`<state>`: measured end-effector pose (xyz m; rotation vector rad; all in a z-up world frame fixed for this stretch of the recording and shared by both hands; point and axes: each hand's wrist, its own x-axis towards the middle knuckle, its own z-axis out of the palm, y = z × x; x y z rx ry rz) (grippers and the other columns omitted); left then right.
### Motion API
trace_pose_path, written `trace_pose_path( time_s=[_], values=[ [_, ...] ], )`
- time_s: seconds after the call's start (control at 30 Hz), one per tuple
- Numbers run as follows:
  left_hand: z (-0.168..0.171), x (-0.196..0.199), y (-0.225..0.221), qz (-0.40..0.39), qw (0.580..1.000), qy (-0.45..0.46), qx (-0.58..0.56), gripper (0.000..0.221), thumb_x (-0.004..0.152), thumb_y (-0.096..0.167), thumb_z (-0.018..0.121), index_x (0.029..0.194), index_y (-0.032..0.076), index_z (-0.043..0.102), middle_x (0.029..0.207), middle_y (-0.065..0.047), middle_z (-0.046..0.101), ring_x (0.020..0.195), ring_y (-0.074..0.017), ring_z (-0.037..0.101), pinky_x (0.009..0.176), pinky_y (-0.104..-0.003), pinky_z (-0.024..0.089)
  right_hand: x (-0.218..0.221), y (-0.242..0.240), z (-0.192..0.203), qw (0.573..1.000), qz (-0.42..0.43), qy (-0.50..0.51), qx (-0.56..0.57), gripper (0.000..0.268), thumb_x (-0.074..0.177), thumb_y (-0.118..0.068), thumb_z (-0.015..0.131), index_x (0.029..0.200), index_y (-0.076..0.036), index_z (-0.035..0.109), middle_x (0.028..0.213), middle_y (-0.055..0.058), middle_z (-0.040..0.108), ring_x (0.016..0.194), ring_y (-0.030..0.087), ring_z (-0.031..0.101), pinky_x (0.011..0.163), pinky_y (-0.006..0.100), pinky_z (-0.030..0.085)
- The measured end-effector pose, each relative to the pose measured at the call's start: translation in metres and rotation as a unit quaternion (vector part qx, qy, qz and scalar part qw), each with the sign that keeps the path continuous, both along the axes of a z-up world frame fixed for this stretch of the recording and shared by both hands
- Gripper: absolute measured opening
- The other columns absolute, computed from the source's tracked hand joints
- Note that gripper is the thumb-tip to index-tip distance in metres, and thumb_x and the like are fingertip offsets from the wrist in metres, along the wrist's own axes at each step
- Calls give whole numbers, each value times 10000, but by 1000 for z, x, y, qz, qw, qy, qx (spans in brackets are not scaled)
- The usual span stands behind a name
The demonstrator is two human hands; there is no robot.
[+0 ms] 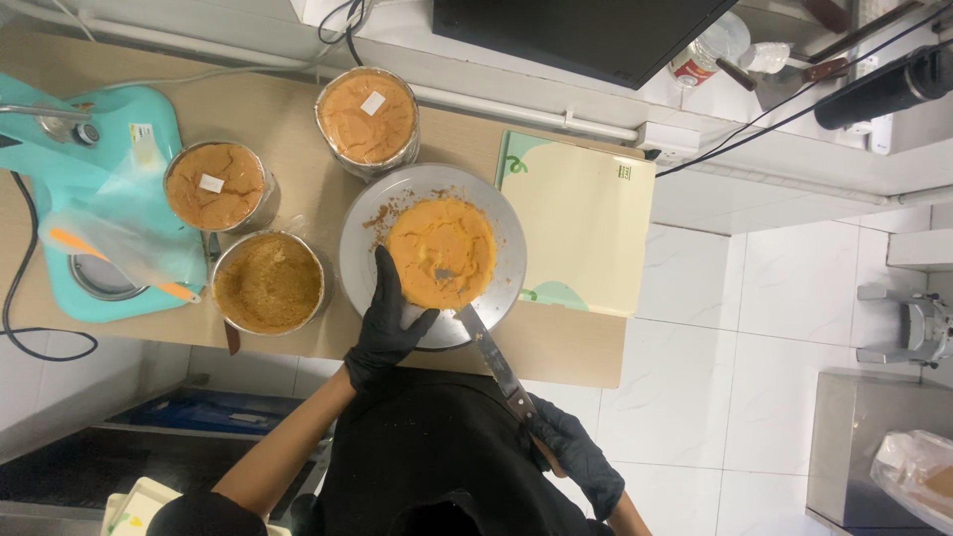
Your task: Slicing sponge cakes into layers on a turntable using a knife.
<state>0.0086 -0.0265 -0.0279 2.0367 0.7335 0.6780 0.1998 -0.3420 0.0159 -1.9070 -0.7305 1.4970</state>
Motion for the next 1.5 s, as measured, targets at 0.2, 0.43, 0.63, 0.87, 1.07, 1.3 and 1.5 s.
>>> trace_pose_path(
  time_s=[0.2,0.43,0.63,0.87,1.07,1.3,1.5],
  values=[
    [-15,-2,-27,16,997,12,73,1178,863,313,794,1599,-80,-38,1663,-373,2,1568,-505,65,1281,-496,153,-7,40,-23,989,-95,115,-2,431,1021,-204,570,1426,-60,598,999,92,719,883,156,637,839,306,538],
    [6,-4,0,12,1000,-20,-19,1147,895,304,771,1607,-87,-38,1700,-354,22,1597,-454,135,1277,-430,230,2,-9,-7,984,-101,126,-72,456,1032,-197,564,1477,-109,613,778,138,583,623,231,513,569,385,442],
    [-5,2,-21,7,1000,-6,9,1136,870,238,772,1604,-88,-31,1680,-360,-24,1589,-474,38,1290,-465,122,-7,36,-32,892,121,-260,350,409,1090,-224,562,1437,-8,540,1191,158,654,989,179,620,799,317,549],
    [-16,-4,-15,33,997,36,62,1127,855,258,771,1593,-86,-8,1664,-350,7,1572,-474,56,1284,-484,129,3,15,6,997,-32,25,69,383,1055,-218,567,1369,-5,618,965,103,658,828,200,608,730,345,508],
    [-12,-4,-17,7,1000,24,16,1110,872,234,752,1604,-89,-17,1675,-367,10,1583,-486,67,1283,-476,163,-1,24,-25,988,30,-91,125,421,1045,-193,566,1436,-37,587,1083,209,642,920,274,582,796,381,505],
    [-13,-10,-23,35,997,30,69,1087,850,216,741,1601,-67,7,1662,-343,48,1568,-467,103,1271,-478,191,-4,22,5,996,-64,59,14,439,1020,-203,552,1440,-79,576,993,67,718,903,139,656,832,285,544],
    [-3,-8,-17,-5,998,14,-57,1128,781,118,678,1597,-69,-77,1671,-355,-20,1567,-475,72,1242,-425,223,-2,28,-3,1000,-11,9,-14,426,1013,-266,556,1375,-56,634,854,95,658,733,175,564,697,337,512]
  ],
)
